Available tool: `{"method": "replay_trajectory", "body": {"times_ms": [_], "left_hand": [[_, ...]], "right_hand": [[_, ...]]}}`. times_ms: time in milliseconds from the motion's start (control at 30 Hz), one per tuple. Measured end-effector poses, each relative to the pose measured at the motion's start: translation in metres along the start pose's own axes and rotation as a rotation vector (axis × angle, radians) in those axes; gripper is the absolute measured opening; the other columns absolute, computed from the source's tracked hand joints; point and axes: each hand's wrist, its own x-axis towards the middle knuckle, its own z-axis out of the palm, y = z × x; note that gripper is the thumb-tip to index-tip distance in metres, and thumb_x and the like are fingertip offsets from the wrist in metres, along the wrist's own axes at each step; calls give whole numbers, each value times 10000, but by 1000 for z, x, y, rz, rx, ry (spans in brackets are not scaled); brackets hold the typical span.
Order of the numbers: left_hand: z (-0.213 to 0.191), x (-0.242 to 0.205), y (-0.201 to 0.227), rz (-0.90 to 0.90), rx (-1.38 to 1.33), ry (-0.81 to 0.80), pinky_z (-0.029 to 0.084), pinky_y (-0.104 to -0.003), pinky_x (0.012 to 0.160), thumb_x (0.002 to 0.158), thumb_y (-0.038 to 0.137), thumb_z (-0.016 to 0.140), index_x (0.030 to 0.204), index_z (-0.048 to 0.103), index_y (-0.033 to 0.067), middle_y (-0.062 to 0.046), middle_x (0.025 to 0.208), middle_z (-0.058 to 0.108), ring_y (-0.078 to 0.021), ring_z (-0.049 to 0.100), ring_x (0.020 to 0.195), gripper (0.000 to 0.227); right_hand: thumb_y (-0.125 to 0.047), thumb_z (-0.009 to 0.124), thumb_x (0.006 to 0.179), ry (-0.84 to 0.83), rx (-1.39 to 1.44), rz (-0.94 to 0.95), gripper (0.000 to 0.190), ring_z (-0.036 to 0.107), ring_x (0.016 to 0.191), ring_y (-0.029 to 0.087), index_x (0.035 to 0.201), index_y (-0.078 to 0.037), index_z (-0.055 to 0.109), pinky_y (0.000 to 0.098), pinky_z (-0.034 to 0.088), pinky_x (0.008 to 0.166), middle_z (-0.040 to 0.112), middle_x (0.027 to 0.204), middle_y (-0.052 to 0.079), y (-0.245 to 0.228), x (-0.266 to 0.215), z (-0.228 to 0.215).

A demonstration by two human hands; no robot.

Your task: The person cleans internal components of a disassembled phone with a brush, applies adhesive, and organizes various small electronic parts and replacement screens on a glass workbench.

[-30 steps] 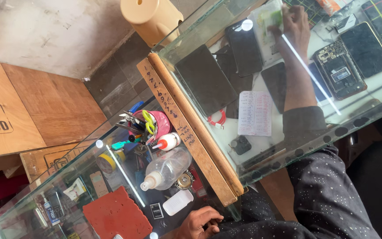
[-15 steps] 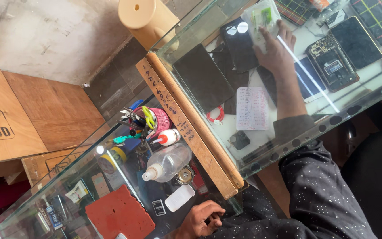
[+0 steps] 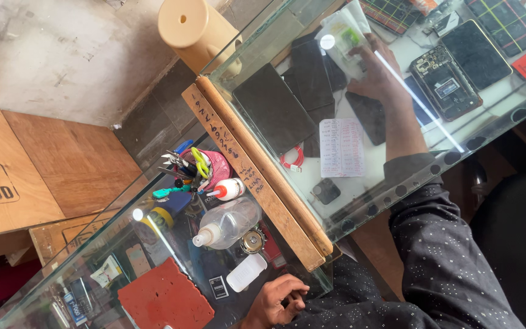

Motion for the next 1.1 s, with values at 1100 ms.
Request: {"method": "replay_trajectory", "body": {"times_ms": [1100], "left_hand": [[1, -1, -2, 47, -8, 25, 582, -254, 663, 1036, 274, 714, 1132, 687, -42, -138, 1011, 689, -150, 718, 788, 332]], "right_hand": [[-277, 885, 841, 143, -224, 73, 1009, 19, 1587, 465, 1663, -72, 337, 609, 66, 1278, 112, 1722, 325, 5, -13, 18]]}}
